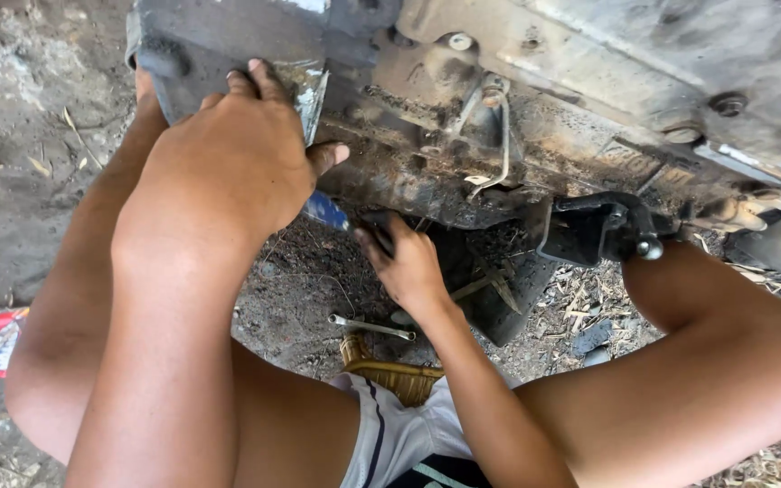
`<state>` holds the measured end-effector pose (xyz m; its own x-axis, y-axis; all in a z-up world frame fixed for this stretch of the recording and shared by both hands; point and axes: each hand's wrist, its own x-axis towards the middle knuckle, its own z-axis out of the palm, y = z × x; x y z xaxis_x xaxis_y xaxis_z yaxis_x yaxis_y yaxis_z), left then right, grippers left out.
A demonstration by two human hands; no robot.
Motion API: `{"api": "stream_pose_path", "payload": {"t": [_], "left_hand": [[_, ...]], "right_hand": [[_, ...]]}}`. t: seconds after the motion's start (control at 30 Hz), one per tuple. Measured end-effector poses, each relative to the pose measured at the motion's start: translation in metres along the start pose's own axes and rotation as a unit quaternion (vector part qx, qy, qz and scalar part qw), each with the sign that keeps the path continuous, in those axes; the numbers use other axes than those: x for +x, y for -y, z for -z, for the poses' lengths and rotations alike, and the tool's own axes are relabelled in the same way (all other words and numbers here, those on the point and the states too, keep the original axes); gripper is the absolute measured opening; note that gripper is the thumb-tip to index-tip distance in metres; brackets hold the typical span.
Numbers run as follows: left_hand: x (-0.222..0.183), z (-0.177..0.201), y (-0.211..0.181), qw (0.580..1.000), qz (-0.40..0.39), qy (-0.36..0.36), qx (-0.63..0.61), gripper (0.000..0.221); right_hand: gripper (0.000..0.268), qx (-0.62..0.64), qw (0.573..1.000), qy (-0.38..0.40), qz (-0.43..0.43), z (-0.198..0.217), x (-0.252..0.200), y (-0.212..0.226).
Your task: Repairing an engine block by loosening bolts with a wrench and scraping the surface with a hand tool
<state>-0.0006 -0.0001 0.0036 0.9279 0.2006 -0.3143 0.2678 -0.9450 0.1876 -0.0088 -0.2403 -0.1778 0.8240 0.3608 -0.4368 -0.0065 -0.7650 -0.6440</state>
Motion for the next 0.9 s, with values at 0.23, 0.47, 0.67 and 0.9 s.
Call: {"api": "stream_pose_path", "payload": {"t": [0.23, 0.47, 0.67, 0.9], "left_hand": [[0.009, -0.006, 0.000, 1.000, 0.001, 0.028, -0.001, 0.103], [0.010, 0.007, -0.010, 0.998, 0.013, 0.061, -0.008, 0.097], [0.013, 0.006, -0.011, 0.998, 0.011, 0.064, 0.005, 0.099], [0.015, 0.005, -0.013, 0.997, 0.018, 0.069, 0.007, 0.102]], "right_hand": [[0.045, -0.210, 0.951, -0.129, 0.188, 0.033, 0.041, 0.008], [0.046, -0.144, 0.971, -0.027, 0.187, 0.024, 0.051, -0.008], [0.028, -0.123, 0.976, -0.050, 0.171, 0.002, 0.053, -0.027], [0.050, -0.040, 0.992, -0.048, 0.108, -0.002, 0.035, -0.006]]}}
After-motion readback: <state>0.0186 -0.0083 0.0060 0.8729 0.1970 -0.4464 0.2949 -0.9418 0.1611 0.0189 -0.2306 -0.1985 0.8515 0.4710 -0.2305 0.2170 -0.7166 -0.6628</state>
